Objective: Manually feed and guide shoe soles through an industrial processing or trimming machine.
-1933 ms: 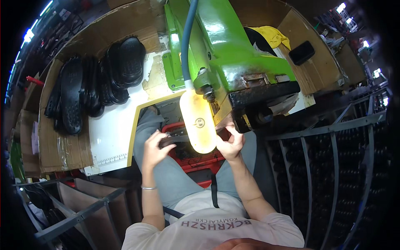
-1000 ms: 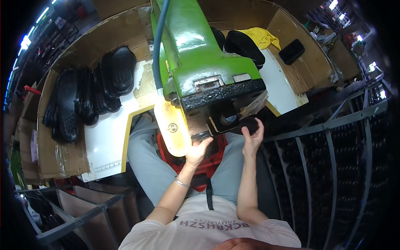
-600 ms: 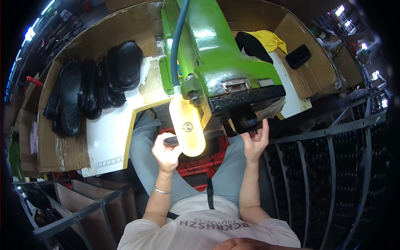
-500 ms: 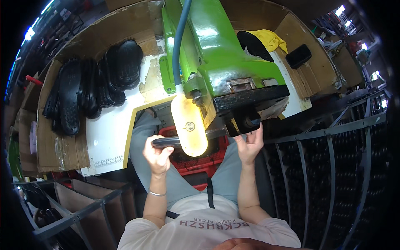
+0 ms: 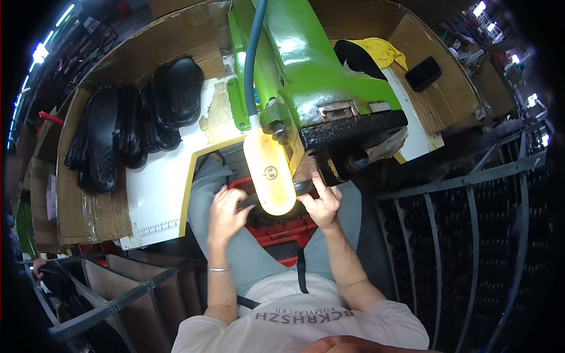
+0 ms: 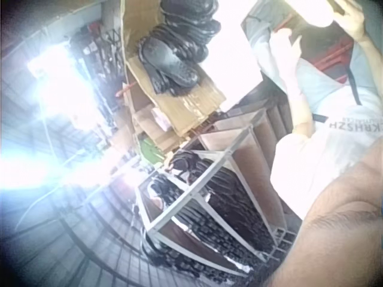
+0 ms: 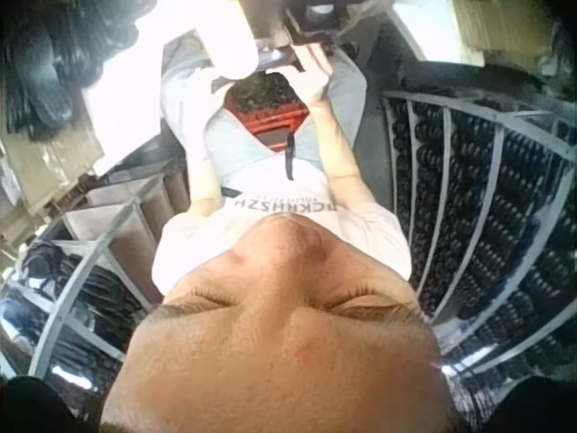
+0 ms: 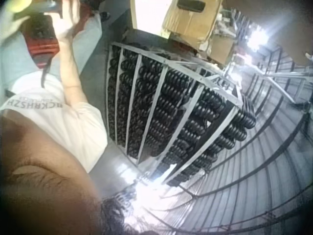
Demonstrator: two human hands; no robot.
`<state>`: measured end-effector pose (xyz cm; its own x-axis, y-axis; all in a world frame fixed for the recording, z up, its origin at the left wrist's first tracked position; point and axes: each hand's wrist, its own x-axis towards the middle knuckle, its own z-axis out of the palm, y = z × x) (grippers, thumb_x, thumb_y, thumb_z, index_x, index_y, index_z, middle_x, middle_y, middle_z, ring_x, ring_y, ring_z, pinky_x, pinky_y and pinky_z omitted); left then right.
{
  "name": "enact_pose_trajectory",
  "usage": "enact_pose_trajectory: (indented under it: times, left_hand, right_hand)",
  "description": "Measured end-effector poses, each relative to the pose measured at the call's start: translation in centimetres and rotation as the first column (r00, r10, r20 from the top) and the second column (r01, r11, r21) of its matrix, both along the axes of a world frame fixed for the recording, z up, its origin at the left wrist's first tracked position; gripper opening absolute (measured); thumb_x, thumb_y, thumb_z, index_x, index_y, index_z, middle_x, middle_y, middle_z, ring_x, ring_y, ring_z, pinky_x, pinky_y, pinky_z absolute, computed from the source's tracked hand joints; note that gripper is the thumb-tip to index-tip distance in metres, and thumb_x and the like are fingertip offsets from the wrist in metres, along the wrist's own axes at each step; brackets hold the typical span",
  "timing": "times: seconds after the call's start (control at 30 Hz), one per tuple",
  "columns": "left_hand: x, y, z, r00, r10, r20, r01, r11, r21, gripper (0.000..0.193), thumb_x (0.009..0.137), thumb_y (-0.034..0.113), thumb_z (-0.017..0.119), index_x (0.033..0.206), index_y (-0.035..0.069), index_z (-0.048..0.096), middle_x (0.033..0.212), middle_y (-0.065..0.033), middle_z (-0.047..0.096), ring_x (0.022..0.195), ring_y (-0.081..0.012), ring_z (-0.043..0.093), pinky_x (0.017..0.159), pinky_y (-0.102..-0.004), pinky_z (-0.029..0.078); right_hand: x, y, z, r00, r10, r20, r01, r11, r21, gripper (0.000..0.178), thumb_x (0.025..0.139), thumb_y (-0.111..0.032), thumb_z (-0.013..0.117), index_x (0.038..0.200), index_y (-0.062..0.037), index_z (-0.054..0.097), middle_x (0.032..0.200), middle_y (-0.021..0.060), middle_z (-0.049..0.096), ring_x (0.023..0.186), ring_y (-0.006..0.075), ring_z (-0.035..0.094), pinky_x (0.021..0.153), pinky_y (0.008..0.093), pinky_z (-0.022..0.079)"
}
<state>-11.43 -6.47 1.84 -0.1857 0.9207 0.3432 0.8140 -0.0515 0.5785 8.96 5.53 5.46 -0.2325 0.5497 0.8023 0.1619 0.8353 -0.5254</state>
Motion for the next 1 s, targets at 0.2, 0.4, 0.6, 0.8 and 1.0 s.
enact_pose_trajectory:
  times: [0.2, 0.4, 0.6, 0.8, 1.0]
  left_hand:
    - [6.7, 4.8, -0.4, 0.991, 0.037, 0.129, -0.086, 0.911, 0.404, 0.036, 0.067, 0.009, 0.079, 0.097, 0.001, 0.061, 0.088, -0.0108, 0.063, 0.079, -0.0270, 0.063, 0.076, -0.0344, 0.050]
    - [9.9, 5.4, -2.9, 0.653, -0.104, 0.750, -0.192, 0.935, 0.297, 0.042, 0.073, 0.012, 0.080, 0.101, 0.001, 0.052, 0.090, -0.0047, 0.061, 0.081, -0.0147, 0.060, 0.076, -0.0300, 0.049]
    - [12.9, 6.2, -3.5, 0.406, -0.166, 0.899, -0.268, 0.919, 0.291, 0.047, 0.072, 0.020, 0.084, 0.103, 0.003, 0.053, 0.094, -0.0027, 0.059, 0.087, -0.0133, 0.058, 0.081, -0.0273, 0.047]
    - [10.8, 5.5, -5.1, 0.596, -0.092, 0.798, -0.288, 0.903, 0.320, 0.053, 0.070, 0.025, 0.086, 0.102, 0.003, 0.050, 0.090, -0.0015, 0.057, 0.083, -0.0120, 0.056, 0.078, -0.0259, 0.047]
    - [7.4, 2.9, -6.3, 0.261, -0.280, 0.924, -0.299, 0.887, 0.353, 0.056, 0.072, 0.012, 0.080, 0.118, 0.000, 0.050, 0.117, -0.0091, 0.057, 0.107, -0.0164, 0.056, 0.096, -0.0306, 0.043]
  right_hand:
    - [0.4, 0.6, -1.1, 0.985, 0.144, -0.093, -0.158, 0.972, -0.175, 0.055, 0.058, -0.008, 0.086, 0.104, 0.0035, 0.060, 0.084, 0.0118, 0.061, 0.076, 0.0267, 0.061, 0.063, 0.0329, 0.049]
    - [1.3, 2.5, -12.2, 0.884, 0.190, -0.427, -0.455, 0.554, -0.697, 0.037, 0.078, -0.009, 0.072, 0.110, 0.0046, 0.059, 0.093, 0.0077, 0.063, 0.088, 0.0165, 0.059, 0.082, 0.0277, 0.045]
    - [5.7, 2.8, -17.4, 0.604, -0.158, -0.781, -0.725, 0.299, -0.621, 0.030, 0.084, -0.001, 0.059, 0.113, -0.0040, 0.051, 0.096, 0.0016, 0.057, 0.087, 0.0133, 0.056, 0.083, 0.0270, 0.045]
    - [9.7, 4.9, -6.3, 0.916, -0.195, -0.350, -0.082, 0.764, -0.640, 0.041, 0.074, -0.012, 0.080, 0.103, -0.0017, 0.053, 0.096, 0.0026, 0.054, 0.087, 0.0128, 0.053, 0.081, 0.0261, 0.044]
    - [8.1, 3.5, 0.4, 0.984, -0.113, -0.138, 0.044, 0.905, -0.423, 0.044, 0.068, -0.010, 0.082, 0.100, -0.0013, 0.054, 0.097, 0.0091, 0.049, 0.091, 0.0189, 0.052, 0.081, 0.0285, 0.044]
